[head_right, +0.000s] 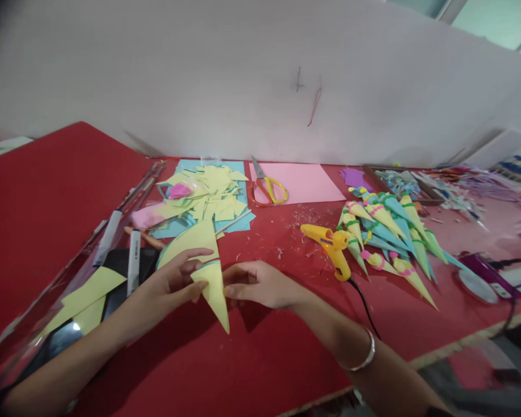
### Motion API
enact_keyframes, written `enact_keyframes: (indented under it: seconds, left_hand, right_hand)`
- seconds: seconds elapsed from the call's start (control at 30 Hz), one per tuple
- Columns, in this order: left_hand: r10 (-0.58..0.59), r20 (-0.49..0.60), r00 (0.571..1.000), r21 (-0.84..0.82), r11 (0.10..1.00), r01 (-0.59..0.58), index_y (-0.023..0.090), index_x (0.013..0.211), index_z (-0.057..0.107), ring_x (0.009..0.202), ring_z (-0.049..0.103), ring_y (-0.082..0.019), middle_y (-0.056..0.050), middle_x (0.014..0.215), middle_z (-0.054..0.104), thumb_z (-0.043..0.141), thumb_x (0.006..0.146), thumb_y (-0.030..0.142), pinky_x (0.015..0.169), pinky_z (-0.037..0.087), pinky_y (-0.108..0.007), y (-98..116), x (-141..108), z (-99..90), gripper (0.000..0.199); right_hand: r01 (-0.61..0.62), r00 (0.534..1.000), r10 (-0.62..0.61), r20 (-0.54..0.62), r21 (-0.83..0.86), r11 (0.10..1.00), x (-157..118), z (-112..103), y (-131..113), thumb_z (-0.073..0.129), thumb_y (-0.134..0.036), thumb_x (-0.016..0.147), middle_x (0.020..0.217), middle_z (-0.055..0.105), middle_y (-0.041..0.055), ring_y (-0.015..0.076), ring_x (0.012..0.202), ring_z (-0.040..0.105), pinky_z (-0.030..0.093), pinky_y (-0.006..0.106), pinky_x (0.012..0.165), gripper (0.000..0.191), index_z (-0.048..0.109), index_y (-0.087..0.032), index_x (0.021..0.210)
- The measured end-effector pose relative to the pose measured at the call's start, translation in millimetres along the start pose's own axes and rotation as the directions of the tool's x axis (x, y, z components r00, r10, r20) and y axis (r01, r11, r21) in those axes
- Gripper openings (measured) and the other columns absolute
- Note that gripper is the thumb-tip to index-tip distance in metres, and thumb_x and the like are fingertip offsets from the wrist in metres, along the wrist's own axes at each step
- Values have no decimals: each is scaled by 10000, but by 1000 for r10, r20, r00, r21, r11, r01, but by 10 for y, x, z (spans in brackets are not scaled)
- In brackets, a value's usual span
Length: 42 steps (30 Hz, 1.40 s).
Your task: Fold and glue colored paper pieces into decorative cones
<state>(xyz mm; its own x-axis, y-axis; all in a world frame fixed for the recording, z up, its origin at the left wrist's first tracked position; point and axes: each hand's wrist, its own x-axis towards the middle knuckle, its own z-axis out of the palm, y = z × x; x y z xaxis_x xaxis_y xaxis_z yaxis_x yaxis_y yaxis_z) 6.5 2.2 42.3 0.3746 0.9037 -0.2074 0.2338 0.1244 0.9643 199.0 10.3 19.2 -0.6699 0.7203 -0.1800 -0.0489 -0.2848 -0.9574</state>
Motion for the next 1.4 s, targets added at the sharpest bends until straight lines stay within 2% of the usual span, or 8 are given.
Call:
enact_keyframes:
  seconds: [0.13, 0.3, 0.53, 0.73, 0.9, 1.1, 1.3, 1.4]
  left_hand:
    - [1, 47, 999, 19, 1000, -2, 213, 1125, 403, 565, 453, -81, 51, 700, 441, 515, 736, 333, 516, 362, -194, -12, -1, 2, 422]
    - [5, 105, 994, 2, 1000, -5, 207, 1139, 372, 583, 483, -92, 53, 692, 469, 513, 726, 309, 554, 389, -213, -46, -3, 10, 448]
    - [12, 39, 999, 135, 991, -17, 181, 1115, 417, 689, 520, -140, 10, 729, 554, 528, 722, 334, 618, 412, -249, -76, 5, 12, 436]
    - [16, 45, 999, 69, 997, -19, 202, 1078, 452, 634, 512, -125, 23, 719, 558, 549, 714, 339, 585, 402, -238, -82, -8, 23, 401]
    - [12, 67, 998, 23, 1000, -14, 209, 1083, 464, 676, 544, -139, 24, 717, 558, 567, 704, 326, 620, 423, -252, -100, -16, 37, 409]
    - [-5, 41, 999, 98, 995, 1, 237, 1084, 500, 723, 550, -139, 9, 807, 618, 534, 734, 328, 668, 435, -256, -49, -31, 35, 363]
    - [44, -9, 999, 42, 998, -43, 215, 1085, 514, 757, 552, -136, 2, 781, 611, 422, 798, 353, 744, 424, -252, -14, -29, 19, 331]
    - [52, -47, 998, 54, 997, -50, 203, 1086, 512, 829, 556, -162, -25, 835, 617, 441, 782, 380, 790, 416, -275, -7, -33, 0, 359]
  right_hand:
    - [18, 999, -17, -32, 30, 999, 21, 59, 23, 655, -424, 666, 674, 559, -27, 65, 569, 501, 424, 217, 583, 319, 565, -147, 796]
    - [37, 997, -31, -68, 84, 996, 27, 109, 80, 655, -408, 672, 723, 547, -24, 73, 604, 508, 421, 219, 588, 319, 532, -168, 841]
    - [138, 990, -137, -45, 24, 990, -11, 69, 63, 650, -346, 697, 909, 532, 9, 101, 800, 510, 400, 241, 716, 364, 515, -194, 999]
    - [111, 992, -113, -63, -35, 993, -17, 90, 48, 663, -346, 678, 904, 542, 9, 115, 805, 517, 400, 266, 741, 379, 507, -200, 990]
    - [71, 992, -73, -105, -28, 997, -6, 100, 81, 672, -366, 659, 811, 545, -12, 103, 727, 517, 402, 250, 691, 344, 509, -189, 905]
    - [95, 971, -103, -215, -48, 994, 21, 123, 59, 646, -380, 673, 746, 572, -10, 117, 728, 538, 417, 248, 677, 267, 538, -168, 794]
    - [30, 939, -45, -340, -48, 998, 34, 91, 75, 615, -406, 692, 493, 494, -74, 50, 412, 450, 338, 171, 409, 273, 490, -167, 727]
    - [93, 923, -78, -377, 20, 995, 45, 59, 122, 615, -389, 700, 541, 566, -46, 65, 443, 533, 366, 163, 409, 262, 496, -166, 771]
